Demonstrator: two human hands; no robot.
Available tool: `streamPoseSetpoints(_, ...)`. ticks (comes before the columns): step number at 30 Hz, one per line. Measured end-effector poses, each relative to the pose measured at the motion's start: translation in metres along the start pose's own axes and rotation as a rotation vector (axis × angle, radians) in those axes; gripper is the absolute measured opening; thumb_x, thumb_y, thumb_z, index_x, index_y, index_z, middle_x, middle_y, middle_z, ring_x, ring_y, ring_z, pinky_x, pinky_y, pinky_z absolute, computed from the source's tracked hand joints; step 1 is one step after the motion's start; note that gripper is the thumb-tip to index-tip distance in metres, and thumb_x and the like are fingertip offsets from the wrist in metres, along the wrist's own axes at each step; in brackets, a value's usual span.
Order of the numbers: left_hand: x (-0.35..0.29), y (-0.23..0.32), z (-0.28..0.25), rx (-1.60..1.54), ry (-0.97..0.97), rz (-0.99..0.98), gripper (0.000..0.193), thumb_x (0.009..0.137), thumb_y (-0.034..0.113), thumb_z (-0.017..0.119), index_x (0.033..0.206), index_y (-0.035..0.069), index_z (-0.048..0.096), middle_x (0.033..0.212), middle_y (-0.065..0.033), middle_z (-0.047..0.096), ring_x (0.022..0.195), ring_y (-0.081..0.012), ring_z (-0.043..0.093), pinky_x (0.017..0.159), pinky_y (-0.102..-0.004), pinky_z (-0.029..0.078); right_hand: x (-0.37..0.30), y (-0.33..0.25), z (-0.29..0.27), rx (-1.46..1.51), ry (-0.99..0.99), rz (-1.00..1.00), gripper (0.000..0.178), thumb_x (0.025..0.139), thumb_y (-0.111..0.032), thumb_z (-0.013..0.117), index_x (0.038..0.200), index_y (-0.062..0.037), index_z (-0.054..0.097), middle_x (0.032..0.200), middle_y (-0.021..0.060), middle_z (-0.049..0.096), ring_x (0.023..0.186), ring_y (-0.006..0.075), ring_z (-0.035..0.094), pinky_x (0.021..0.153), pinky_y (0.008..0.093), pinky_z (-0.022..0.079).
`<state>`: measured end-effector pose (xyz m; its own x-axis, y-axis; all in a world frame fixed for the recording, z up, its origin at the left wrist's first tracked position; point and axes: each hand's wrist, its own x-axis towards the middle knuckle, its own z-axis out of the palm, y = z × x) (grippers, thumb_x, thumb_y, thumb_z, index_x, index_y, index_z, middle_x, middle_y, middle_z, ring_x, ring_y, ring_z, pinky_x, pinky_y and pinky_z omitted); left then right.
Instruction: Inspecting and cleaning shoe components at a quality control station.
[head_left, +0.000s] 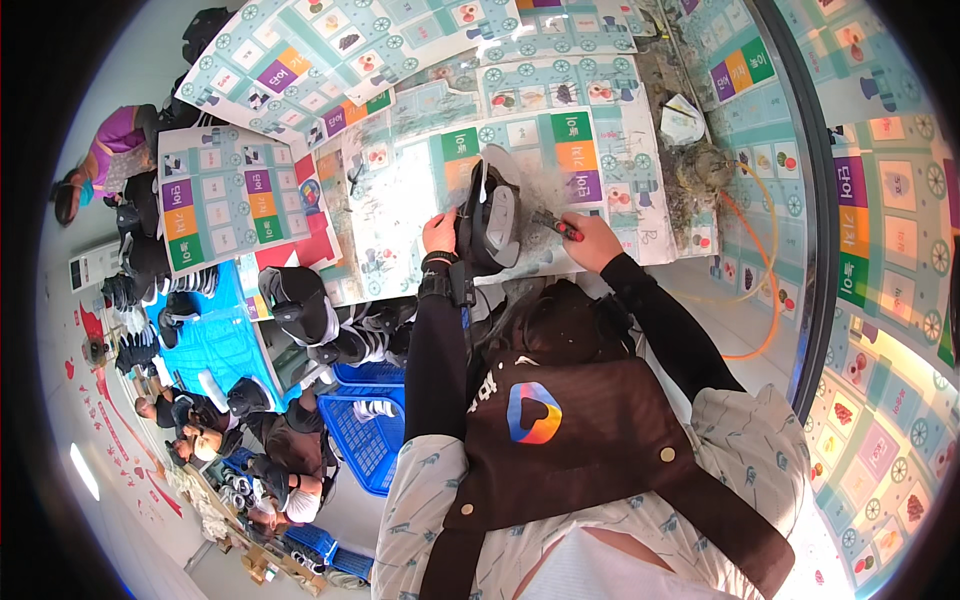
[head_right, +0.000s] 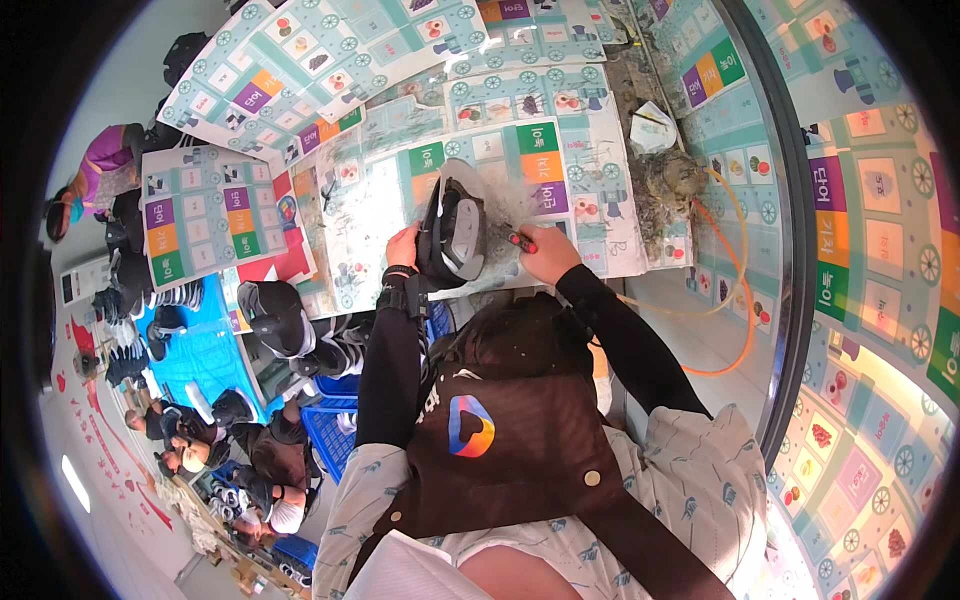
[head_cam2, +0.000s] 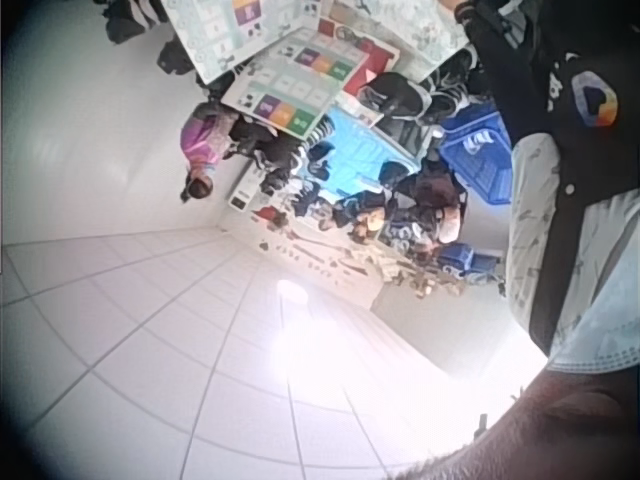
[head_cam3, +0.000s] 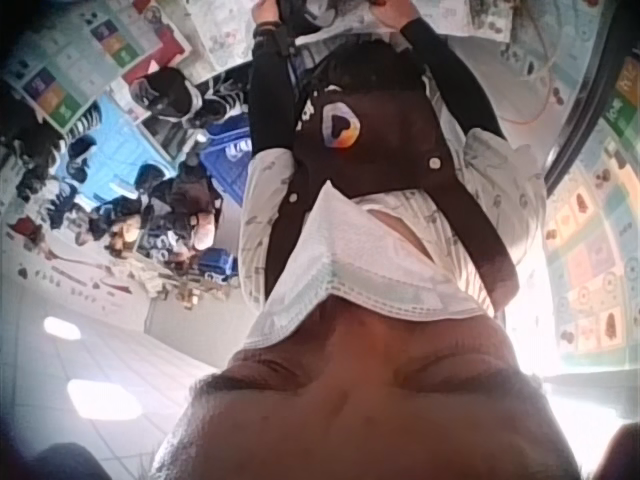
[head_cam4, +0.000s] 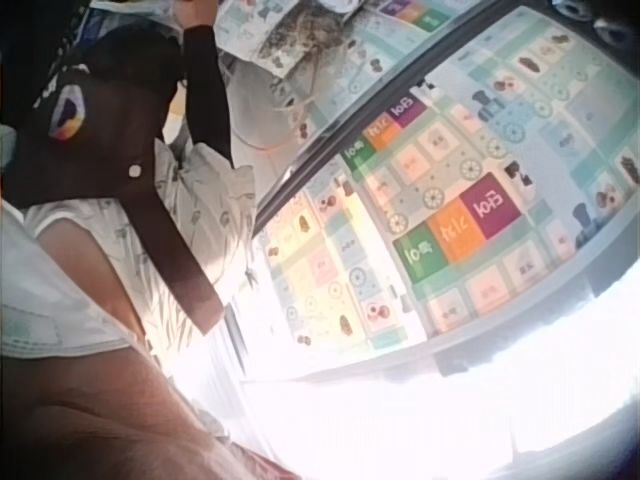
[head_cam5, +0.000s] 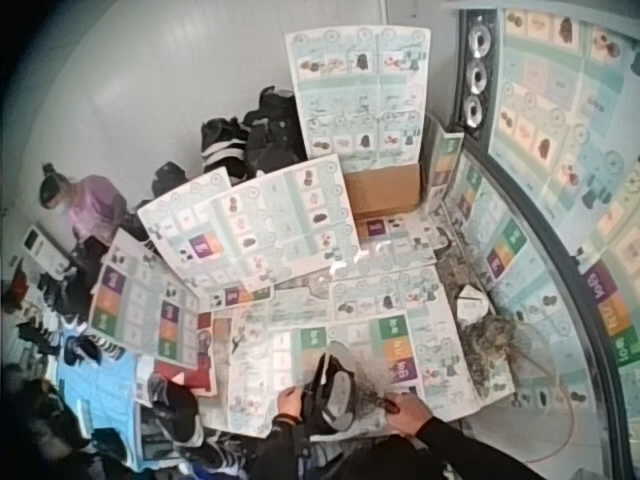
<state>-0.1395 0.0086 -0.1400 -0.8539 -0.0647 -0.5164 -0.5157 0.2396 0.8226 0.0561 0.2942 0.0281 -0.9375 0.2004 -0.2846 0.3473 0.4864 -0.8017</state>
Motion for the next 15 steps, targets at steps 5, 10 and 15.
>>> streamPoseSetpoints(5, -0.006, 0.007, 0.002, -0.105, -0.023, -0.082, 0.028, 0.092, 0.020, 0.073, 0.103, -0.006, 0.072, 0.093, -0.0113, 0.073, 0.079, -0.0197, 0.068, 0.073, -0.0329, 0.055, 0.002, 0.005, 0.003, -0.019, -0.177, -0.038, 0.028, 0.077, -0.012, 0.058, 0.102, -0.0051, 0.068, 0.083, 0.0265, 0.065, 0.084, 0.0483, 0.062, 0.074, 0.0531, 0.049)
streamPoseSetpoints(10, 0.000, 0.007, 0.002, -0.031, -0.087, -0.057, 0.054, 0.080, 0.028, 0.084, 0.114, -0.011, 0.068, 0.100, -0.0153, 0.072, 0.089, -0.0219, 0.066, 0.083, -0.0340, 0.053, 0.010, -0.005, 0.012, 0.004, 0.049, 0.056, 0.027, 0.078, -0.013, 0.057, 0.101, -0.0039, 0.068, 0.084, 0.0283, 0.065, 0.087, 0.0486, 0.062, 0.077, 0.0531, 0.049)
streamPoseSetpoints(15, 0.003, 0.002, -0.005, -0.069, -0.053, -0.055, 0.052, 0.080, 0.028, 0.083, 0.112, -0.011, 0.069, 0.098, -0.0145, 0.073, 0.088, -0.0208, 0.066, 0.081, -0.0329, 0.052, 0.011, -0.008, 0.018, 0.042, -0.117, -0.061, 0.029, 0.078, -0.013, 0.059, 0.103, -0.0031, 0.069, 0.086, 0.0284, 0.066, 0.088, 0.0482, 0.063, 0.079, 0.0530, 0.049)
